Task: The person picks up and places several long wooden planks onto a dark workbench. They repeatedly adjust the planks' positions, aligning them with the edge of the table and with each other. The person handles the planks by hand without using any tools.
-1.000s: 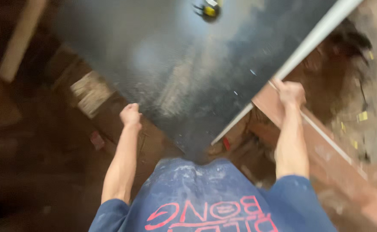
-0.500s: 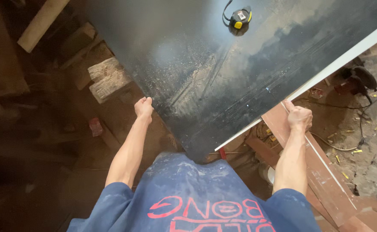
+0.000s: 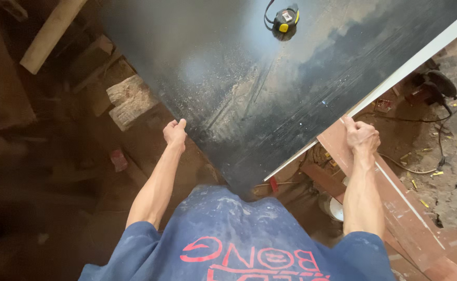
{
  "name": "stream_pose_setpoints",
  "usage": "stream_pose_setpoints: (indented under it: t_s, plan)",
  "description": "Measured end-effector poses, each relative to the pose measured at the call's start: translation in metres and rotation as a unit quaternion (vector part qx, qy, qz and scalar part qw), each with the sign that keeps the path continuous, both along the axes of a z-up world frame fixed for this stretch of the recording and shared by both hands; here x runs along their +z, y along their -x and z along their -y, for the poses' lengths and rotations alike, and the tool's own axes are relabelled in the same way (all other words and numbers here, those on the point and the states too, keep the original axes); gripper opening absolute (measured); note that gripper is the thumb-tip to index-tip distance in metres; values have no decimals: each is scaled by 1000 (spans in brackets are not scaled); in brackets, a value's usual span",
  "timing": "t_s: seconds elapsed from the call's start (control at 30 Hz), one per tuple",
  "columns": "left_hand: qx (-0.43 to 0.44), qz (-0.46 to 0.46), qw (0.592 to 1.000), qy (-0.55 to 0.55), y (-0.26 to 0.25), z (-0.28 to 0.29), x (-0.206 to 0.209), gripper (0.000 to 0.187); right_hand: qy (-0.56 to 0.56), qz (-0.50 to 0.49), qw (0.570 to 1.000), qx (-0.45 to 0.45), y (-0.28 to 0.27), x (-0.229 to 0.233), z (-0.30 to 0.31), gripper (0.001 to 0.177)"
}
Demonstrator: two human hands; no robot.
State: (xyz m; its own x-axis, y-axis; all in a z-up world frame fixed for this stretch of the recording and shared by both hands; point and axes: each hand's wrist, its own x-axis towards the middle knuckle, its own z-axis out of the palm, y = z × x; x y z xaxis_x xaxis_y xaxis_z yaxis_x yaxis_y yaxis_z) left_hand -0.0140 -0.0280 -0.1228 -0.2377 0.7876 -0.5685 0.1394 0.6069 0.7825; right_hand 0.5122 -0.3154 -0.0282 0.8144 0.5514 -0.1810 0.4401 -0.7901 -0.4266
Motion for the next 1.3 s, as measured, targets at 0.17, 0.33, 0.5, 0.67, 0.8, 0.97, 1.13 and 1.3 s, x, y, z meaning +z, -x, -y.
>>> stream_pose_setpoints:
  t_s: [0.17,0.33,0.5,0.67,0.8,0.97,1.13,1.3]
  plan:
    - [-13,-41,999,0,2,3,20,36,39,-5,999,18,4,-16,7,64]
    - [-21,-40,999,-5,3,2,21,30,14,14,998,52,13,-9,14,57]
    - [-36,-36,999,4,10,-6,-1,20,-20,73,993,94,5,-12,4,58]
    - [-50,-8,999,4,19,-13,-21,20,6,67,995,79,0,-26,14,58]
    - [-51,-4,999,9,23,-14,-23,24,6,35,997,64,-1,-28,6,59]
    - [-49,-10,998,42,17,-12,-15,45,-38,105,991,74,5,-26,10,54]
    - [-62,-5,997,45,16,-3,-8,52,-112,339,934,8,43,-35,17,30]
    - [-51,13,997,49,14,-2,-14,41,-208,220,942,-144,162,-27,16,22]
